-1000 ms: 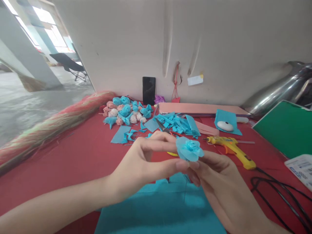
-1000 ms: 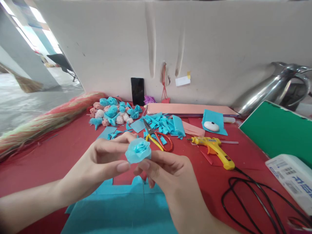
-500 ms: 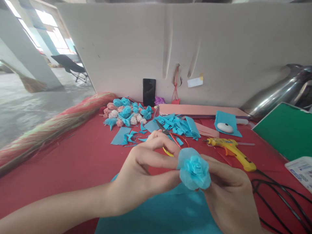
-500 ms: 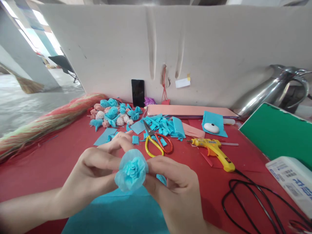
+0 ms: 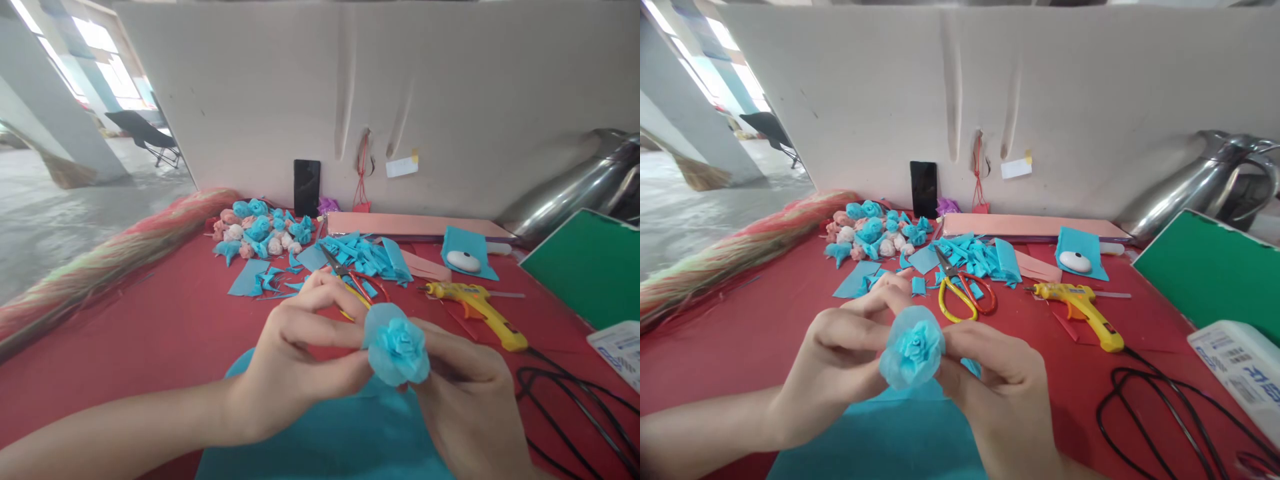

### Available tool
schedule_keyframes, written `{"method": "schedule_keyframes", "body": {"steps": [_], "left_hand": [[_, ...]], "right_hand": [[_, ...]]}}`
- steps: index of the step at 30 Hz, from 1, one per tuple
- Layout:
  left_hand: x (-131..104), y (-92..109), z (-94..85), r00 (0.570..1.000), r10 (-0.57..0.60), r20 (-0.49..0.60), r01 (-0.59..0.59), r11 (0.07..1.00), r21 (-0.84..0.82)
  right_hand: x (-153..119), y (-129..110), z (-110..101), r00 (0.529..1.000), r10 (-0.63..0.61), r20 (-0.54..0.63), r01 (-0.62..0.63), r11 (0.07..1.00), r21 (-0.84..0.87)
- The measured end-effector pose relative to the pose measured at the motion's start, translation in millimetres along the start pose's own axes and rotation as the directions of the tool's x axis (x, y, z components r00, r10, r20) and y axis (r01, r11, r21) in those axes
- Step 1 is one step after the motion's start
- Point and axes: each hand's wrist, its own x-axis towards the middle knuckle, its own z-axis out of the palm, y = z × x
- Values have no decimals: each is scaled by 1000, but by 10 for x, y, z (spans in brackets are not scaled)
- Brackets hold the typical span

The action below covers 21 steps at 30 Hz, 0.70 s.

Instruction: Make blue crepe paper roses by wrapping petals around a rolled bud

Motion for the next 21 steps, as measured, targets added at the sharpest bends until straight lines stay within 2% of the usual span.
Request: {"method": "schedule_keyframes", "body": {"steps": [4,7,9,14,21], "left_hand": [[-13,-6,-29,998,-27,57,27,1000,6],[-15,-16,-76,983,-107,146,119,991,-69],[2,-17,-102,976,-152,157,172,977,-126],[84,29,-117,974,-189,127,210,962,-177],[97,74,-98,972,-218,90,230,962,-146]], "right_hand": [[23,-9,-4,985,174,-2,-172,979,112],[74,-40,-29,950,305,62,-311,929,201],[108,-61,-45,931,346,118,-365,897,250],[130,-66,-72,909,351,222,-407,862,303],[111,-66,-57,913,337,231,-390,886,251]]}}
